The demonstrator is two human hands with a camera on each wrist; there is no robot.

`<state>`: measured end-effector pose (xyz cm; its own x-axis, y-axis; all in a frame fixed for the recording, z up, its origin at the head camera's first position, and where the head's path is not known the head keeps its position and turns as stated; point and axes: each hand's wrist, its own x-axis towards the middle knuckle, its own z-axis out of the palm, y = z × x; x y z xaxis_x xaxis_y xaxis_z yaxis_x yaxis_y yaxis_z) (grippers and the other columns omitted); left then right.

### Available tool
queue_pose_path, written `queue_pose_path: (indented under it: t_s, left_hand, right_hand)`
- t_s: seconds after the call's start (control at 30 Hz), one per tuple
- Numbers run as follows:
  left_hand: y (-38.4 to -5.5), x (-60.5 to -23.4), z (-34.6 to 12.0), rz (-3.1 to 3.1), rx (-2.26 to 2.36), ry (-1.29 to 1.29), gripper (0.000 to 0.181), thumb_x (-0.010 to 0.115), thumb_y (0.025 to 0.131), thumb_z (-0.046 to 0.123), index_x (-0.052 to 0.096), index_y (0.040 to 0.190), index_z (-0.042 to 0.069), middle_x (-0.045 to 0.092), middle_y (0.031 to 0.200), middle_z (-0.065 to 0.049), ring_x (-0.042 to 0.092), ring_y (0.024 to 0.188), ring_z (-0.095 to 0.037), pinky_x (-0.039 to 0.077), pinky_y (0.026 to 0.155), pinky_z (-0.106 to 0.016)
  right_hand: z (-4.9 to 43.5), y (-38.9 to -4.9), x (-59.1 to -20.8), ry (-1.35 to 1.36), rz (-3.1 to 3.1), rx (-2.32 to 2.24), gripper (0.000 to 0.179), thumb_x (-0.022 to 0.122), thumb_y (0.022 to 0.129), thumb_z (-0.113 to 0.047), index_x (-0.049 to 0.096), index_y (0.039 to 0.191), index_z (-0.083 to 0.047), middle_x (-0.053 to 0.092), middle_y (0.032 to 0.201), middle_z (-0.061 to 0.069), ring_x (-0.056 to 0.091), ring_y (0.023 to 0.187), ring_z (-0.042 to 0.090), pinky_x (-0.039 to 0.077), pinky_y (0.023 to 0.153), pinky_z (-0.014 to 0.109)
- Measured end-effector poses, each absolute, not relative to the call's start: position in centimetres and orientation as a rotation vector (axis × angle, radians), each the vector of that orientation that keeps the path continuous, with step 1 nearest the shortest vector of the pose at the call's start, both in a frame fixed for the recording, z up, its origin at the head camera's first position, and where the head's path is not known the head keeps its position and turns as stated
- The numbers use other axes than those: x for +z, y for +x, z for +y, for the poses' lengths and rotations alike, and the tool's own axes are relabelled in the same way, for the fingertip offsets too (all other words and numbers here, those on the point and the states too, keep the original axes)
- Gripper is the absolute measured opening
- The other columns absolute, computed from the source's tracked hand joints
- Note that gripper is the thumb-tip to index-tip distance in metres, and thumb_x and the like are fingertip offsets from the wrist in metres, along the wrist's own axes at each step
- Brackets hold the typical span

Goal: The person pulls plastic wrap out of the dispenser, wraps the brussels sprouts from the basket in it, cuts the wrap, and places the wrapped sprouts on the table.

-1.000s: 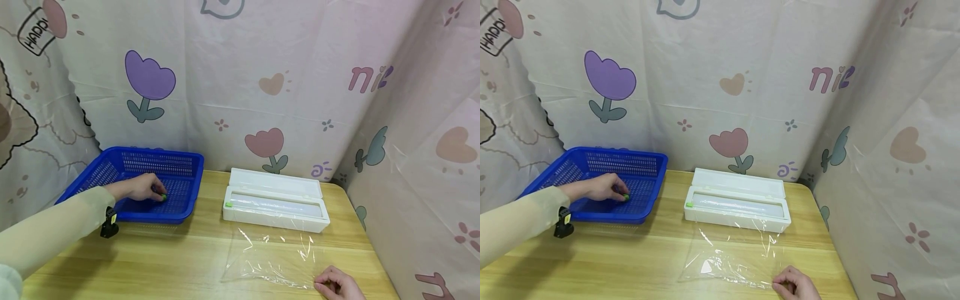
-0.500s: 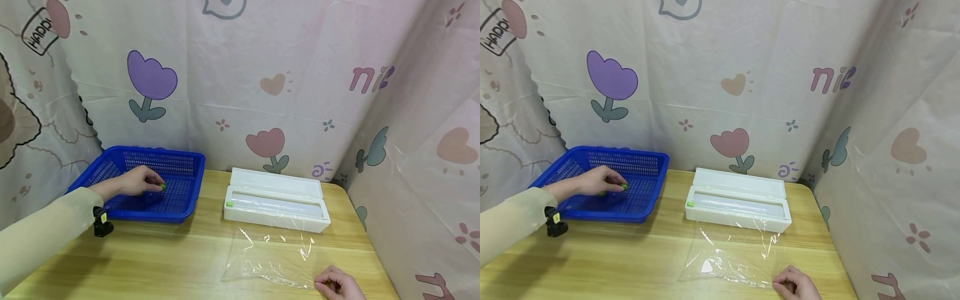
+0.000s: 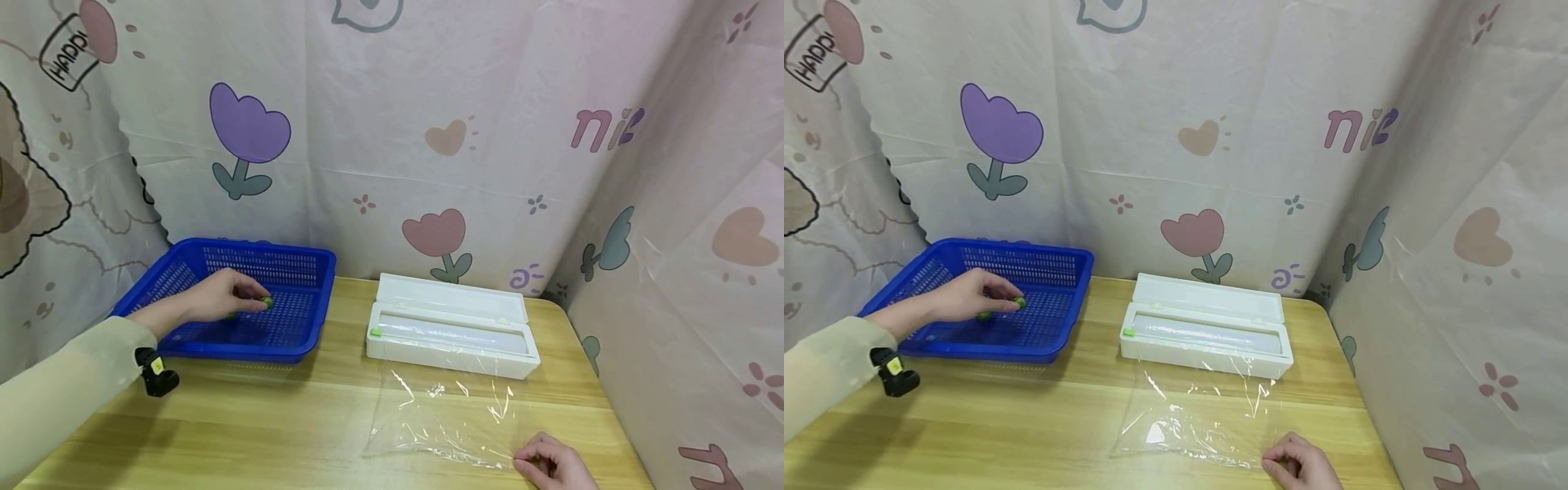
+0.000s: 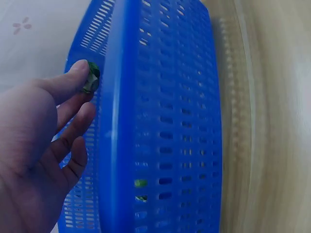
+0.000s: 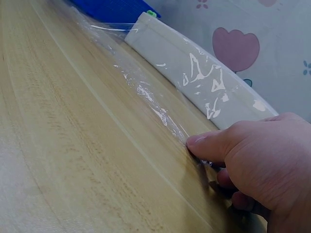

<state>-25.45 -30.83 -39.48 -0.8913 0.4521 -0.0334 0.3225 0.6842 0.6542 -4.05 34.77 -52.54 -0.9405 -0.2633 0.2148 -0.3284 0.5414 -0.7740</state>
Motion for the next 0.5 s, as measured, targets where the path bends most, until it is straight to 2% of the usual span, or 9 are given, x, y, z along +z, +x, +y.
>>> queue_pose_path:
  t_s: [0.07,0.33,0.5]
  left_hand:
    - [-25.1,-39.2,-30.5,2.716,1.009,0.642,0.033,0.077,0.100,0.028,0.077,0.125,0.007,0.077,0.111,0.000,0.070,0.096,-0.018,0.055,0.071,-0.036]
    - [-23.6,-38.3,-28.0,2.776,1.055,0.736,0.024,0.078,0.099,0.032,0.080,0.118,0.017,0.077,0.105,0.008,0.070,0.096,-0.015,0.056,0.078,-0.032]
    - [-22.7,-38.1,-26.2,2.722,1.118,0.772,0.023,0.078,0.099,0.030,0.080,0.118,0.017,0.076,0.105,0.007,0.067,0.090,-0.017,0.055,0.072,-0.031]
  right_hand:
    - [34.8,-4.0,-52.5,0.506,-2.700,1.378,0.019,0.082,0.090,-0.002,0.078,0.090,-0.021,0.063,0.084,-0.013,0.051,0.060,0.003,0.045,0.047,0.024]
    - [34.7,-3.9,-52.3,0.435,-2.719,1.375,0.019,0.083,0.089,-0.004,0.078,0.090,-0.021,0.063,0.083,-0.011,0.050,0.059,0.005,0.044,0.047,0.024]
    - [34.6,-3.9,-52.3,0.425,-2.719,1.367,0.020,0.084,0.089,-0.003,0.077,0.089,-0.022,0.063,0.083,-0.011,0.050,0.058,0.005,0.044,0.047,0.024]
